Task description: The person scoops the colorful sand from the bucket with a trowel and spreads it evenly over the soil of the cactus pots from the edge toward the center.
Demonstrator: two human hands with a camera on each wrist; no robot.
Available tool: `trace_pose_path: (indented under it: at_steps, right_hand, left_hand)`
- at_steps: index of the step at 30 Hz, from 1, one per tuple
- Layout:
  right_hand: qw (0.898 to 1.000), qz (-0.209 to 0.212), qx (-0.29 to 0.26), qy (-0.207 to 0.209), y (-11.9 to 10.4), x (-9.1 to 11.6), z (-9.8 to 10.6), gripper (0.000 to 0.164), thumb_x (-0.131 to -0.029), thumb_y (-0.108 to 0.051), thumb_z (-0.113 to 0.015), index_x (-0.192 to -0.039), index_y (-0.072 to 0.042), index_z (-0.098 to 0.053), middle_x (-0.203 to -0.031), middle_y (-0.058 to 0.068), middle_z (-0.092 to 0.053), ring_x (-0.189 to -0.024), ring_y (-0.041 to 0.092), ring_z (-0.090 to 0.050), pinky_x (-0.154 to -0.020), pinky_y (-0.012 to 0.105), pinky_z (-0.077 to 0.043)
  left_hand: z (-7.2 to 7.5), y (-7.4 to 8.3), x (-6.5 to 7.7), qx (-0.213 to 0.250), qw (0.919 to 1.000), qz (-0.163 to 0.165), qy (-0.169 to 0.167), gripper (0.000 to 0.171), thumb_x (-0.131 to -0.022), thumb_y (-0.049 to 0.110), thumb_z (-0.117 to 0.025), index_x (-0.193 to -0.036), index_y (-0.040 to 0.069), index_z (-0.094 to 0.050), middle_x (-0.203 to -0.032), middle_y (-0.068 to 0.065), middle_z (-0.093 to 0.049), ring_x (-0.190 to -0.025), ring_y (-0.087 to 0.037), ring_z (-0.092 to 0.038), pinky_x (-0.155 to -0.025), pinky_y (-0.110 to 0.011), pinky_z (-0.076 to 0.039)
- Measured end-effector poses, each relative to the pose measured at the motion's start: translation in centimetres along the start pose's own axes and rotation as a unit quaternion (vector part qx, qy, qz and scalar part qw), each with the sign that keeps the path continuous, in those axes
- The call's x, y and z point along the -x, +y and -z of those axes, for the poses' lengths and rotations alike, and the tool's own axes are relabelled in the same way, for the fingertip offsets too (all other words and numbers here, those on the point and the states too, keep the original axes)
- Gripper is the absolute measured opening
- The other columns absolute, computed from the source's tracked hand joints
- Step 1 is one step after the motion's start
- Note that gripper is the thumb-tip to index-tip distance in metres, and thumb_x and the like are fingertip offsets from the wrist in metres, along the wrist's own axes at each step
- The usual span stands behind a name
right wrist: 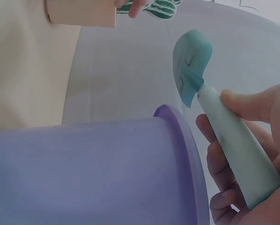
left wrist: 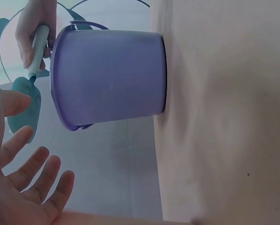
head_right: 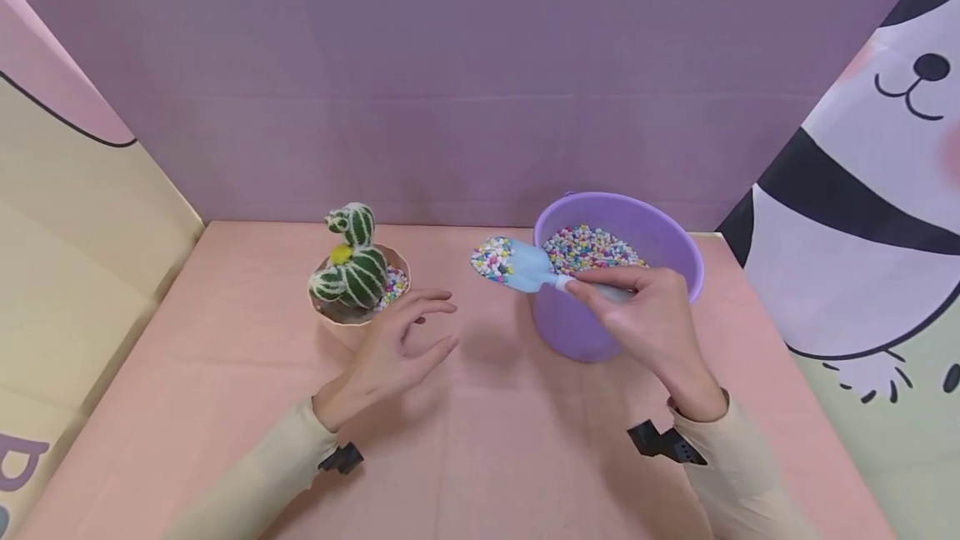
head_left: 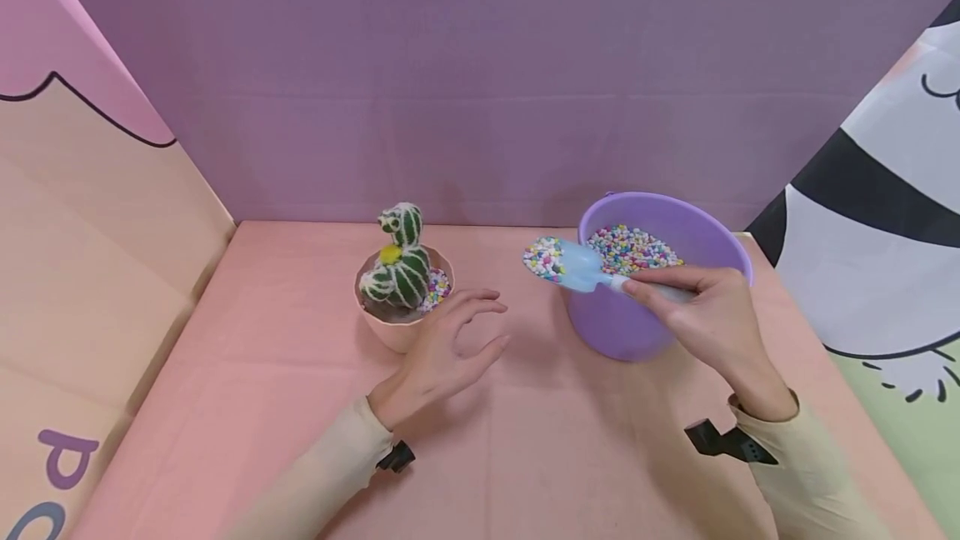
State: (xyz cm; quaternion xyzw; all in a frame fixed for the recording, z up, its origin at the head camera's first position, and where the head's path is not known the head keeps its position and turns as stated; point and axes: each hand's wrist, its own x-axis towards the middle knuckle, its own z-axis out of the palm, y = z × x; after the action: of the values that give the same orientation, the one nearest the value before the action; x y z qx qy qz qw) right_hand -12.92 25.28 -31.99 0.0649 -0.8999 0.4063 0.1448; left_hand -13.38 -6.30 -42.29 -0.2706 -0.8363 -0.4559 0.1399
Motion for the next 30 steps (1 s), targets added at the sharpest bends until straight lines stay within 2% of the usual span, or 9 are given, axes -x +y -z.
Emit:
trace_pose_path:
  at_steps: [9,13,18,21,30]
  right_hand:
    - [1.000,0.023,-0.008,0.000,-0.5,-0.1,-0.9,0.013,-0.088,-0.024,-0.089,-0.099,-0.017,-0.088,-0.087,-0.024,-0.079,-0.087,-0.011,-0.071,-0.074,0.009,-0.053]
    - [1.000,0.028,-0.001,-0.004,-0.6,-0.2,-1.6,0.011,-0.088,-0.025,-0.089,-0.098,-0.019,-0.088,-0.087,-0.020,-0.080,-0.084,-0.009,-0.070,-0.070,0.011,-0.053]
    - [0.999,0.038,0.003,-0.006,-1.1,-0.1,-2.3,0.009,-0.088,-0.025,-0.089,-0.096,-0.022,-0.089,-0.091,-0.004,-0.083,-0.080,-0.007,-0.068,-0.066,0.013,-0.050]
    - [0.999,0.042,0.005,-0.009,-1.4,0.0,-2.7,0.008,-0.088,-0.026,-0.089,-0.096,-0.022,-0.088,-0.092,0.001,-0.084,-0.082,-0.008,-0.068,-0.068,0.012,-0.049]
    - [0.999,0.040,0.006,-0.033,-2.1,-0.2,-4.6,0.008,-0.088,-0.024,-0.088,-0.095,-0.022,-0.088,-0.095,-0.001,-0.084,-0.088,-0.004,-0.068,-0.073,0.013,-0.050]
  left_hand:
    - [0.9,0.0,1.1,0.014,0.9998,-0.011,0.006,0.032,-0.093,0.022,-0.082,-0.124,0.015,-0.074,-0.139,0.000,-0.068,-0.136,-0.019,-0.061,-0.116,-0.042,-0.050]
    - [1.5,-0.3,2.0,0.016,0.9996,-0.018,0.014,0.032,-0.093,0.019,-0.082,-0.124,0.015,-0.074,-0.139,-0.001,-0.069,-0.137,-0.020,-0.061,-0.117,-0.042,-0.049]
    - [2.2,-1.2,3.2,0.023,0.9979,-0.044,0.043,0.031,-0.090,0.010,-0.083,-0.120,0.015,-0.075,-0.133,-0.005,-0.071,-0.129,-0.022,-0.064,-0.106,-0.034,-0.056]
    - [2.6,-1.6,3.7,0.033,0.9959,-0.062,0.058,0.030,-0.089,0.006,-0.083,-0.117,0.014,-0.075,-0.130,-0.007,-0.072,-0.125,-0.024,-0.065,-0.101,-0.025,-0.056]
    - [4.7,-3.6,5.0,0.017,0.9883,-0.099,0.115,0.028,-0.083,-0.001,-0.082,-0.107,0.012,-0.079,-0.113,-0.006,-0.078,-0.110,-0.022,-0.070,-0.104,-0.021,-0.048]
